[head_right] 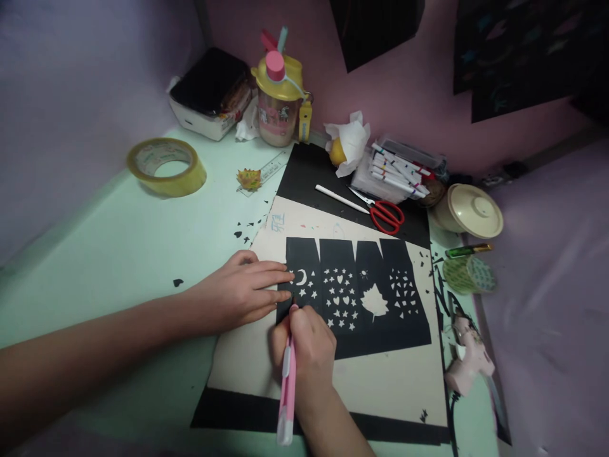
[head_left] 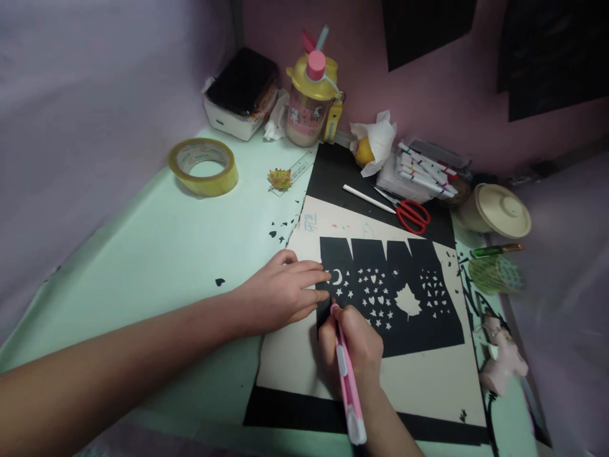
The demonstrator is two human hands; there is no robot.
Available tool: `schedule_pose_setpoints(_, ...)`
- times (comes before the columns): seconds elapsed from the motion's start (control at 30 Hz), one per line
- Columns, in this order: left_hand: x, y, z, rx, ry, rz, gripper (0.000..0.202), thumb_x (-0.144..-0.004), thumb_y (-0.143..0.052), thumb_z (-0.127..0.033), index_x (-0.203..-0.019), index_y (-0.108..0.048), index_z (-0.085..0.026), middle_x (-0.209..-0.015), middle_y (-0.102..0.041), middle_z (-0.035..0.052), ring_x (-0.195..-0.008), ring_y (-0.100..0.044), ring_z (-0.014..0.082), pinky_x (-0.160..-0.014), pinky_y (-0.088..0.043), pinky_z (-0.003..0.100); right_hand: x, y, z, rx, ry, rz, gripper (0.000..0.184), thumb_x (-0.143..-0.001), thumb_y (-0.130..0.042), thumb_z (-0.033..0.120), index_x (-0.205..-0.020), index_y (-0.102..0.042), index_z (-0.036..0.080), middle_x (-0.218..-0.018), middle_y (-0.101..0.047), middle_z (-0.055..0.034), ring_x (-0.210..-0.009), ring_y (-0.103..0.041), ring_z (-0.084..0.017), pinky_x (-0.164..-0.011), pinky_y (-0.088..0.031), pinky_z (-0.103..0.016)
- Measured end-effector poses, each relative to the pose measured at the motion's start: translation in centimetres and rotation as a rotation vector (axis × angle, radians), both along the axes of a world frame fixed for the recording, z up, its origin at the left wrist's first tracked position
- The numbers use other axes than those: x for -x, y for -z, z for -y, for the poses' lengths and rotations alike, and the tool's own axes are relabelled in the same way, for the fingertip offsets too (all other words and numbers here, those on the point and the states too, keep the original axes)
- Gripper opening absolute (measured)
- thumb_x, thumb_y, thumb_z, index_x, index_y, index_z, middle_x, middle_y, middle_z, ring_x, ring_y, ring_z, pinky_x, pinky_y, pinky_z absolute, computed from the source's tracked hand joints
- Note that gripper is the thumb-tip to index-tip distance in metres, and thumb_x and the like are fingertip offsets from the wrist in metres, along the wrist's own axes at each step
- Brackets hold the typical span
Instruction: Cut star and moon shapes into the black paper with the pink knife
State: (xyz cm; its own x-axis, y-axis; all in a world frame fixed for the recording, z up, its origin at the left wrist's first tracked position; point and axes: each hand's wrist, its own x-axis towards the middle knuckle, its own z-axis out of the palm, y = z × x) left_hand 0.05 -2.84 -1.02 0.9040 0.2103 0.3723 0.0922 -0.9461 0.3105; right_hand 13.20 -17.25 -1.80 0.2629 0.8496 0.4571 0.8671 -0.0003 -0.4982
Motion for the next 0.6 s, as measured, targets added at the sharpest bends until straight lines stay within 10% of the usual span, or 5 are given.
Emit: schedule_pose_setpoints(0.6, 0.00, -0.13, 0.02, 0.010, -0.002, -0.002, 0.021, -0.099, -0.049, -0.023, -0.103, -0.070, -0.024, -0.125, -0.066, 0.0023, -0.118, -0.057, 0.0203, -0.088, -0.030, 0.036, -0.06, -0.49, 0.09, 0.002, -0.023, -0.042, 0.022, -0.086, -0.053, 0.008, -0.068, -0.049, 0.020, -0.058, -0.037, 0.0059, -0.048, -0.038, -0.009, -0.049, -0.034, -0.023)
